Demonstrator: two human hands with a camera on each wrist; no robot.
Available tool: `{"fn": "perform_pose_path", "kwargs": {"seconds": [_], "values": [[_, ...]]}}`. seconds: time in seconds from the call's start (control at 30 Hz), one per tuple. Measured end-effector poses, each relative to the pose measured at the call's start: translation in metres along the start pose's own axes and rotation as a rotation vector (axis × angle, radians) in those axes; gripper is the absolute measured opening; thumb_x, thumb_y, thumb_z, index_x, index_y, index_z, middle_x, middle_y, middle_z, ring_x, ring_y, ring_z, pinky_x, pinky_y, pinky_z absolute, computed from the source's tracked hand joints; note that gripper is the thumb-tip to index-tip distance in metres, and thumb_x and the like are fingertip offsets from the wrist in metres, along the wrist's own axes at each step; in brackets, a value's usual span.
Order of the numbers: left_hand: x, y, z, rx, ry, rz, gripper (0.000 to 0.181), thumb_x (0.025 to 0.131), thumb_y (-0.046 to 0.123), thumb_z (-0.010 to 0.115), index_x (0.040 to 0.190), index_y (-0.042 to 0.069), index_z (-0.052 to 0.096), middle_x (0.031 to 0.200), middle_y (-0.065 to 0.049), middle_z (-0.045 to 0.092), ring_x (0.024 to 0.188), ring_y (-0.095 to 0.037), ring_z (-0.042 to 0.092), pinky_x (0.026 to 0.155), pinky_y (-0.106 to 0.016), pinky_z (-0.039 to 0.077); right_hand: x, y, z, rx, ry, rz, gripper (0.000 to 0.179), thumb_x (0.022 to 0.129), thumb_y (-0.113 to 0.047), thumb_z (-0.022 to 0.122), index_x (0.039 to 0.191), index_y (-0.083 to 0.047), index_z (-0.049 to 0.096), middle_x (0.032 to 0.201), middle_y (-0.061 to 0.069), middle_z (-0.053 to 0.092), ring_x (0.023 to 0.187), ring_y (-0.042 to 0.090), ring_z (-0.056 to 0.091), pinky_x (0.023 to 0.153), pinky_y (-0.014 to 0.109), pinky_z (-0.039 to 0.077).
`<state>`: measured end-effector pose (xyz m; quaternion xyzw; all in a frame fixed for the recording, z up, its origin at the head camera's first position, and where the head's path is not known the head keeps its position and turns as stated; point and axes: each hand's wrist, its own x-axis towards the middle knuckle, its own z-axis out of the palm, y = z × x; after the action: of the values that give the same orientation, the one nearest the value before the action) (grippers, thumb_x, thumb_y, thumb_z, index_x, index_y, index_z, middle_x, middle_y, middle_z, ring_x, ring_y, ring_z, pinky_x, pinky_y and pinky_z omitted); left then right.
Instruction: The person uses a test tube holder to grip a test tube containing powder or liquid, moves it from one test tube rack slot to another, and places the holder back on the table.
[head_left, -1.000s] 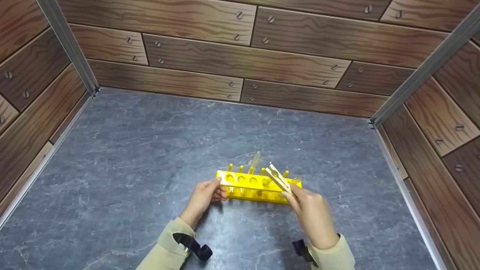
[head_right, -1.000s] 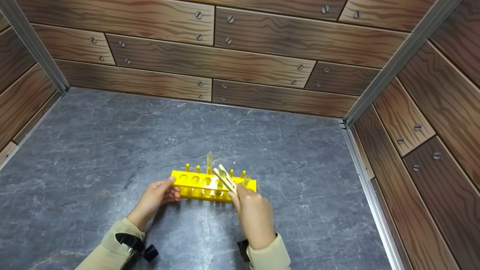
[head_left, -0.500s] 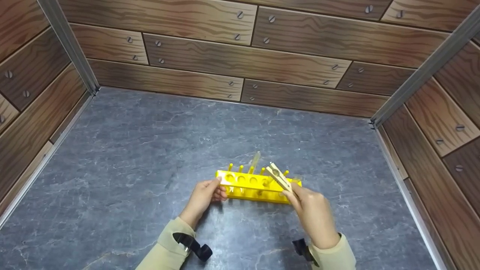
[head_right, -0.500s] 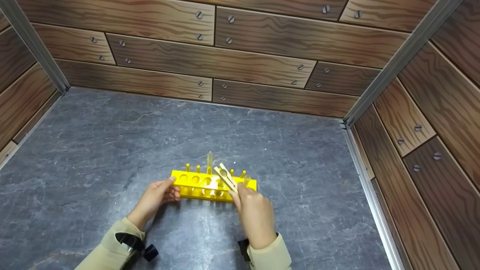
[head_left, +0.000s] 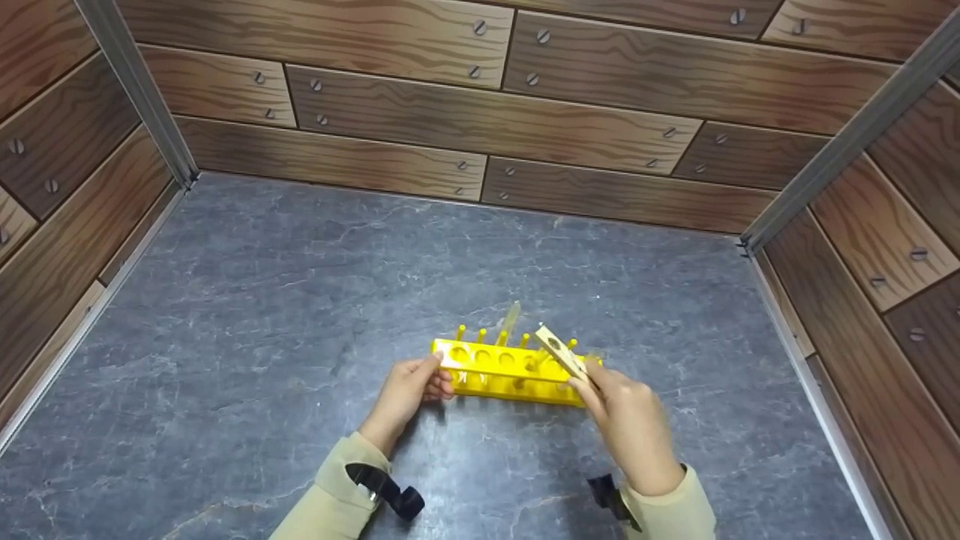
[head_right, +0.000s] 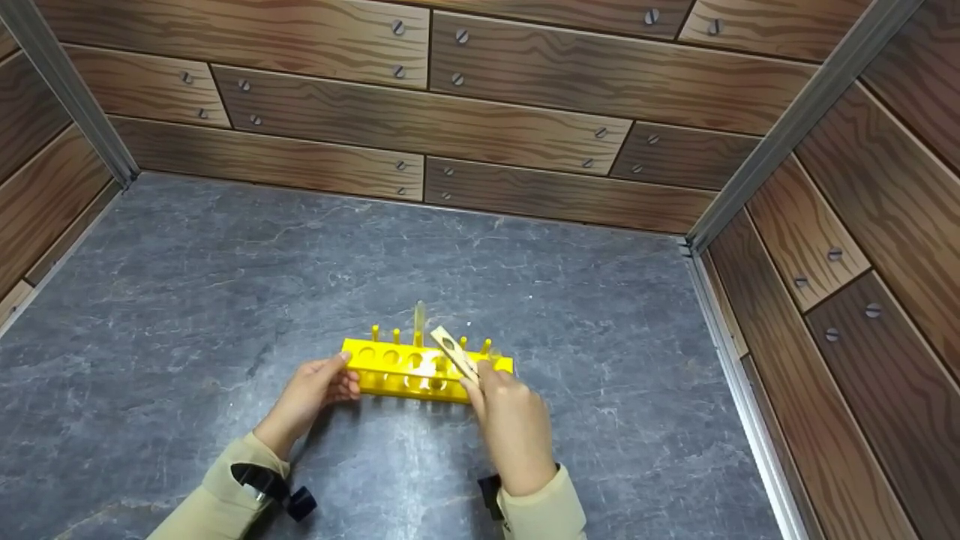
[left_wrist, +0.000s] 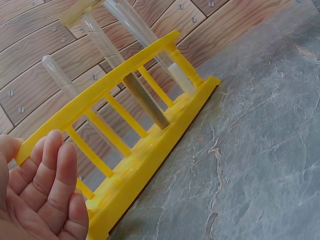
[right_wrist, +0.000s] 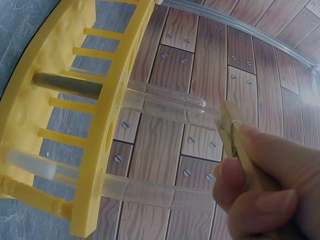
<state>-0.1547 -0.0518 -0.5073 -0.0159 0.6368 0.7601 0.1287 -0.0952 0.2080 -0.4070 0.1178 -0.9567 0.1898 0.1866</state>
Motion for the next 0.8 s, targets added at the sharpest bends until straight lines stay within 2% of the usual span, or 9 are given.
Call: {"fn": "perform_pose_path", "kwargs": {"seconds": [0.17,0.43,0.57,0.7,0.8], "values": [[-0.010,0.015,0.004,0.017,-0.005,0.018,0.039,0.098,0.018,0.046,0.083,-0.015,0.061,0.066,-0.006,0.065,0.061,-0.015,0.064,0.072,-0.041,0.055,0.000,0.000,-0.002,-0.004,-0.022,0.016,0.021,0.087,-0.021,0.066,0.099,-0.004,0.069,0.061,-0.001,0.053,0.046,0.007,0.037,0.042,0.021,0.036],[-0.011,0.016,0.004,0.018,-0.009,0.021,0.039,0.098,0.019,0.046,0.083,-0.013,0.062,0.066,-0.006,0.065,0.061,-0.015,0.064,0.070,-0.039,0.055,0.000,0.000,-0.005,0.004,-0.056,0.043,0.023,0.089,-0.022,0.064,0.102,-0.004,0.069,0.063,0.000,0.055,0.046,0.007,0.038,0.042,0.021,0.037],[-0.005,0.007,0.002,0.024,-0.006,0.014,0.041,0.098,0.020,0.046,0.085,-0.016,0.061,0.067,-0.006,0.065,0.061,-0.015,0.064,0.071,-0.042,0.054,0.000,0.000,-0.006,0.007,-0.062,0.053,0.023,0.088,-0.022,0.065,0.103,-0.004,0.069,0.062,-0.001,0.054,0.046,0.007,0.038,0.042,0.021,0.037],[0.004,-0.007,-0.001,0.019,0.008,0.007,0.042,0.098,0.025,0.048,0.084,-0.012,0.063,0.066,-0.004,0.065,0.060,-0.014,0.064,0.068,-0.036,0.055,0.001,0.001,-0.006,0.011,-0.062,0.053,0.021,0.088,-0.021,0.065,0.099,-0.005,0.069,0.060,-0.002,0.051,0.046,0.007,0.038,0.042,0.021,0.036],[0.006,-0.011,-0.001,0.014,0.017,0.014,0.041,0.097,0.027,0.050,0.081,-0.008,0.064,0.065,-0.003,0.065,0.060,-0.014,0.064,0.065,-0.032,0.055,0.001,0.003,-0.006,0.017,-0.060,0.051,0.019,0.088,-0.021,0.066,0.097,-0.004,0.068,0.060,-0.002,0.051,0.046,0.007,0.038,0.042,0.021,0.037]]}}
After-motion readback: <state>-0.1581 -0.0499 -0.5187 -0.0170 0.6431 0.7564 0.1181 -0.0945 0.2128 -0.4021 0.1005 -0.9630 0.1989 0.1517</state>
